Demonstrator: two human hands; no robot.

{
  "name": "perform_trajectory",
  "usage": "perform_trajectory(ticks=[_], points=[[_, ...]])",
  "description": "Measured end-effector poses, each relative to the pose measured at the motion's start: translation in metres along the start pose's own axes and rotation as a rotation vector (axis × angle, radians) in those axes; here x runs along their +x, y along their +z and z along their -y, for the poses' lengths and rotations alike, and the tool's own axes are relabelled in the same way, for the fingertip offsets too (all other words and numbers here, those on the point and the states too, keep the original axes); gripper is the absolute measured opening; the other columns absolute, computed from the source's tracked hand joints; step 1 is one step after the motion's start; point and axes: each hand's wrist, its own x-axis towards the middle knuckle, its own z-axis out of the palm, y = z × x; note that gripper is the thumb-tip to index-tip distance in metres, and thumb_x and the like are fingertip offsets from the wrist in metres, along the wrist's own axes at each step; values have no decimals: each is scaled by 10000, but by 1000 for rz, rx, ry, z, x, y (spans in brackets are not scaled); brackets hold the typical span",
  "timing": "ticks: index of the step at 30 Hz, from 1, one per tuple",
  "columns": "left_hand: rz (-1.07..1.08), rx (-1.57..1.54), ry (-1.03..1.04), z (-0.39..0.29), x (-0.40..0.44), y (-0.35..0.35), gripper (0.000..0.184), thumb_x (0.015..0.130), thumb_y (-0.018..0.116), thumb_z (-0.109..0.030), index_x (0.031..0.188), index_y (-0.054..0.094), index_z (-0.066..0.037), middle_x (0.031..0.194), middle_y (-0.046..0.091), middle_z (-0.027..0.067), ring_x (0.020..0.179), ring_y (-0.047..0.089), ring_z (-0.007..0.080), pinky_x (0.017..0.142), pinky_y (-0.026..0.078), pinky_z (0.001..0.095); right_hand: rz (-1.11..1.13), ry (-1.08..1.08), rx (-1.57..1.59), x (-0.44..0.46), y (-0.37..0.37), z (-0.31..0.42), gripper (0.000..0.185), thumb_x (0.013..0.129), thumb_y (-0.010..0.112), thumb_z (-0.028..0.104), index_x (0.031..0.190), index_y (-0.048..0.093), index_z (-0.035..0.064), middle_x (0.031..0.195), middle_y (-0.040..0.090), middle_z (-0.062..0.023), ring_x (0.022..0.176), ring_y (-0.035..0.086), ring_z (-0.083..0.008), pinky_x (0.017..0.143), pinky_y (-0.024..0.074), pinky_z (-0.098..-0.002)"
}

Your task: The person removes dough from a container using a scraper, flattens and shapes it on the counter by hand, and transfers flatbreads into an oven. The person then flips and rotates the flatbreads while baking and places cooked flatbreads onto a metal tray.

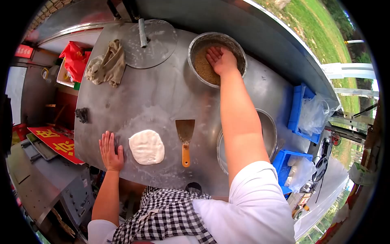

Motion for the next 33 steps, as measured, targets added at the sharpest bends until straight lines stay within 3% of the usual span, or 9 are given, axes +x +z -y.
perform_trajectory(ticks=[3, 7, 10, 12, 21, 24, 27, 30, 33], points=[[5, 4, -6, 0, 2, -2, 625, 950, 624, -265, 1530, 509, -61, 1634, 441, 146, 1540, 361, 351, 1282, 222, 527, -51, 35, -88, -7, 15, 9, 368, 1086, 532, 264, 1284, 556, -45, 1288, 631, -166, 1237, 612, -347, 1097, 489, -511], [4, -18, -20, 0, 2, -3, 627, 946, 639, -271, 1531, 511, -84, 1640, 435, 128, 1540, 360, 344, 1281, 228, 525, 318, -20, -90, -66, 18, 19, 335, 1088, 527, 260, 1205, 627, -37, 1202, 693, -171, 1169, 662, -332, 1080, 515, -488], [8, -44, -42, 0, 2, -4, 626, 949, 642, -280, 1536, 510, -107, 1641, 437, 108, 1542, 360, 331, 1282, 232, 516, 395, 8, -106, -150, 28, -7, 346, 1101, 502, 271, 1187, 654, -28, 1140, 716, -163, 1120, 685, -315, 1028, 550, -464], [-3, -33, -47, 1, -1, -3, 621, 950, 644, -284, 1533, 516, -115, 1640, 441, 96, 1540, 366, 318, 1284, 234, 506, 551, 119, -188, -188, 17, -42, 348, 1100, 496, 274, 1174, 682, -12, 1109, 744, -150, 1082, 710, -303, 1014, 555, -452], [-29, -38, -54, 4, -4, 0, 594, 956, 643, -300, 1517, 541, -130, 1632, 455, 79, 1533, 383, 286, 1285, 242, 485, 484, 723, -586, -307, 6, -247, 390, 1066, 576, 265, 1278, 641, -55, 1182, 734, -172, 1045, 729, -258, 957, 582, -379], [-34, -43, -43, 5, -6, -1, 594, 964, 637, -290, 1524, 530, -123, 1631, 455, 87, 1531, 385, 293, 1281, 246, 484, 341, 691, -527, -292, 4, -235, 405, 1078, 525, 233, 1316, 593, -88, 1262, 700, -204, 1104, 709, -278, 995, 569, -405], [-60, -58, -40, 5, -2, -3, 590, 969, 635, -288, 1525, 526, -122, 1630, 455, 88, 1530, 385, 295, 1280, 247, 483, 286, 361, -566, -282, -20, -217, 440, 1093, 474, 234, 1361, 545, -107, 1304, 669, -242, 1170, 688, -323, 1034, 556, -428], [-59, -63, -35, 5, -7, -1, 582, 971, 634, -291, 1519, 531, -122, 1626, 459, 87, 1529, 385, 294, 1281, 245, 483, 296, 289, -462, -307, -5, -204, 458, 1103, 465, 256, 1380, 529, -102, 1312, 661, -249, 1194, 677, -342, 1054, 549, -440], [-64, -62, -41, 7, -6, 0, 578, 973, 634, -295, 1516, 534, -124, 1624, 461, 86, 1525, 390, 293, 1280, 247, 482, 441, 543, -301, -327, 12, -212, 452, 1107, 469, 260, 1375, 536, -96, 1307, 663, -248, 1205, 671, -343, 1066, 542, -451]])
